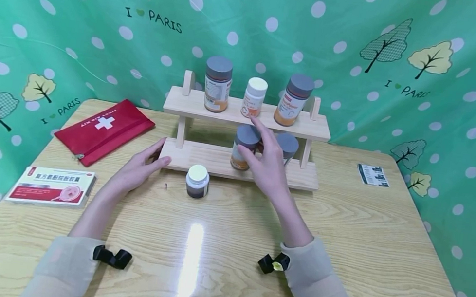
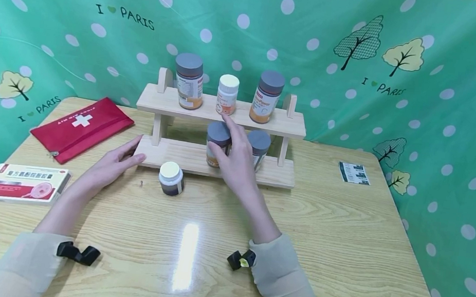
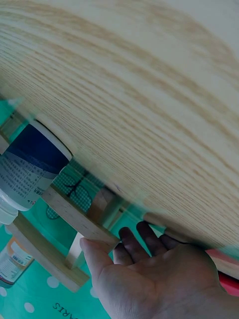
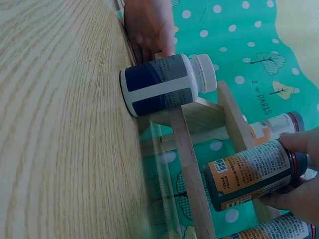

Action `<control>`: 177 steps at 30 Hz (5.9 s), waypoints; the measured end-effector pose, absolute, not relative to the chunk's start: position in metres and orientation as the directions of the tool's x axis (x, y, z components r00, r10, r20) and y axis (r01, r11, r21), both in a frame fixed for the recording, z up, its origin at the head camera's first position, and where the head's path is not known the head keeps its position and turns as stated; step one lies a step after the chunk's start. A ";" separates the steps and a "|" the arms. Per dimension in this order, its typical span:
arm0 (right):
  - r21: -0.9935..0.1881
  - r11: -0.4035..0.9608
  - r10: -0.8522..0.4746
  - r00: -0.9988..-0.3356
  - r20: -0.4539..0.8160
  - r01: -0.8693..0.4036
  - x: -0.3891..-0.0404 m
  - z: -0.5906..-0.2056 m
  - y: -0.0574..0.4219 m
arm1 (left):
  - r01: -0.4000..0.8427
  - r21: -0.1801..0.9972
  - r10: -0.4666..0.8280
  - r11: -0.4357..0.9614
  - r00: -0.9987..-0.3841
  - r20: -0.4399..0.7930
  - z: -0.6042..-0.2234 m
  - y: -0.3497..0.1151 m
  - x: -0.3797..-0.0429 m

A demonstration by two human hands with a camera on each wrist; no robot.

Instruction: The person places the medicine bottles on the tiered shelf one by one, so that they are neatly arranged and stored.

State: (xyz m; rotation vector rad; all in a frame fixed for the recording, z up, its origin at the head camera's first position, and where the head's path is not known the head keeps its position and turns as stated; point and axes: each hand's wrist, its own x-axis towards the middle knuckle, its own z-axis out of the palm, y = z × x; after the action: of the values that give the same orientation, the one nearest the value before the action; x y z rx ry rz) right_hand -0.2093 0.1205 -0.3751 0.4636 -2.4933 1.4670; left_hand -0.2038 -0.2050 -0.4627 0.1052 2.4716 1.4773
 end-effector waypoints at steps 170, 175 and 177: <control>-0.670 0.460 -0.594 -0.763 0.256 -0.583 -0.191 -0.338 0.073 | -0.074 0.879 0.205 0.470 -0.960 -0.191 -0.461 -0.206 -0.203; -0.656 0.469 -0.598 -0.759 0.258 -0.592 -0.203 -0.321 0.074 | -0.081 0.878 0.196 0.472 -0.961 -0.194 -0.462 -0.207 -0.204; -0.650 0.479 -0.598 -0.762 0.250 -0.590 -0.208 -0.315 0.074 | -0.082 0.875 0.193 0.477 -0.962 -0.196 -0.462 -0.207 -0.204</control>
State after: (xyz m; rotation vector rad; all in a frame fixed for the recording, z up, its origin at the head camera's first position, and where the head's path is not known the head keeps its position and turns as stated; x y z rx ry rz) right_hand -0.2085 0.0739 -0.3146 1.0883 -2.7117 1.1844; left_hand -0.2036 -0.2066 -0.4617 0.0940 2.4594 1.4787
